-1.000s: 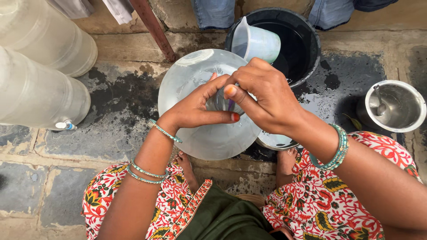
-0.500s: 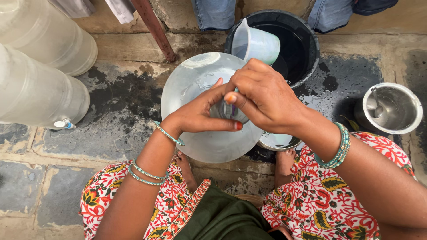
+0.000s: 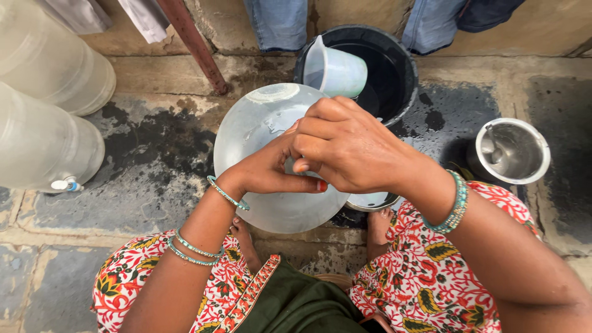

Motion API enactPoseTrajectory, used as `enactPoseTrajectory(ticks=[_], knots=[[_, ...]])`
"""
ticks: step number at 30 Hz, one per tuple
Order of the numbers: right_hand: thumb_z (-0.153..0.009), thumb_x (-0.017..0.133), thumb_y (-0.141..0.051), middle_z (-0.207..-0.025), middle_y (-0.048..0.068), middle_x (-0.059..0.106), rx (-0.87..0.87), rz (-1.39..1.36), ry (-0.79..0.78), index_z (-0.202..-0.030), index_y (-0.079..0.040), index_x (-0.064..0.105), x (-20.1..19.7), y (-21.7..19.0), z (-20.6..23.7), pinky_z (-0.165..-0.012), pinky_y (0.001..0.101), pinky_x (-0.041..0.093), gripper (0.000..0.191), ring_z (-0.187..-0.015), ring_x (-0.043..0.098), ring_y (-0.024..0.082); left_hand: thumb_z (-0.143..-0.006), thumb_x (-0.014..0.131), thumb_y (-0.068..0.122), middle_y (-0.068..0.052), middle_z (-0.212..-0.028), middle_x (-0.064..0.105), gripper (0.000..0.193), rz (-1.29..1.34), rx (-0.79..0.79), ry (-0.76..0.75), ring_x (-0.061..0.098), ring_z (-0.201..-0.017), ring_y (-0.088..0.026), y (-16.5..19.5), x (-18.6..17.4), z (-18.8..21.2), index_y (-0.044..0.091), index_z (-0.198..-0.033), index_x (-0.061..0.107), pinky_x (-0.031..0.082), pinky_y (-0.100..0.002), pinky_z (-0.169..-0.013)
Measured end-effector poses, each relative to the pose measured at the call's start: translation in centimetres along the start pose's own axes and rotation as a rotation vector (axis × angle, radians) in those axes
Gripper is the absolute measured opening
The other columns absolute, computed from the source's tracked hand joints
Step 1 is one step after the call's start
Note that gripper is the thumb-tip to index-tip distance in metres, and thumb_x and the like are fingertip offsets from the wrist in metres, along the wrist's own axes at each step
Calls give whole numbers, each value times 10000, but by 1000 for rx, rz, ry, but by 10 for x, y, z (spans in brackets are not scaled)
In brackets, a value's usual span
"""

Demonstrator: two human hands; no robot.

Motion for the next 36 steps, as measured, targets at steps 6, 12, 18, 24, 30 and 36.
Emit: enactPoseTrajectory(ticks=[6,12,18,24,30,36], knots=[[-1038,563,-261,-873,94,587,144,-96,-9,-929,-58,638,-3,20,-1,-806,454,403,243,-879,516,322,-813,845,171,-101,-1497,502,704,38,-95,3,406,-1457,-225,-1,0,-5,79,-1428,515,333,-383,-1213],[-1123,460,-291,-878,108,581,253,-276,133,-933,-17,622,5,31,3,-797,412,448,371,-856,567,311,-853,830,196,-154,-1664,346,856,47,-53,19,252,-1584,-267,-8,-5,-7,40,-1578,403,219,-392,-1274],[-1092,529,-282,-849,41,618,614,-647,330,-903,4,691,21,42,15,-627,274,510,379,-709,611,102,-832,860,318,-257,-1692,264,1008,-55,-150,108,131,-1625,-346,-15,-10,-8,48,-1618,292,138,-418,-1281],[-1080,566,-276,-802,47,697,783,-724,465,-948,21,721,28,48,23,-626,224,534,361,-702,657,73,-851,814,348,-140,-1501,559,757,-91,-114,168,421,-1507,-285,-9,-13,-10,90,-1488,498,101,-456,-1342],[-1078,543,-295,-853,40,728,795,-850,503,-1012,2,694,28,50,26,-670,219,586,339,-749,725,66,-869,789,334,-45,-1384,614,637,-85,-52,234,500,-1426,-226,-7,-18,-9,98,-1404,536,48,-480,-1333],[-1087,542,-308,-700,56,686,913,-568,262,-1005,-42,752,20,51,25,-538,295,477,349,-576,599,112,-847,807,361,-45,-1359,621,676,-50,-103,170,501,-1383,-223,-16,-15,-3,101,-1419,556,243,-466,-1276]])
Point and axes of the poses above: each hand's wrist, its own z-axis away from the middle knuckle, its own x-axis out of the palm, y = z × x, the point moved 4 cm from there along -z, towards the middle knuckle
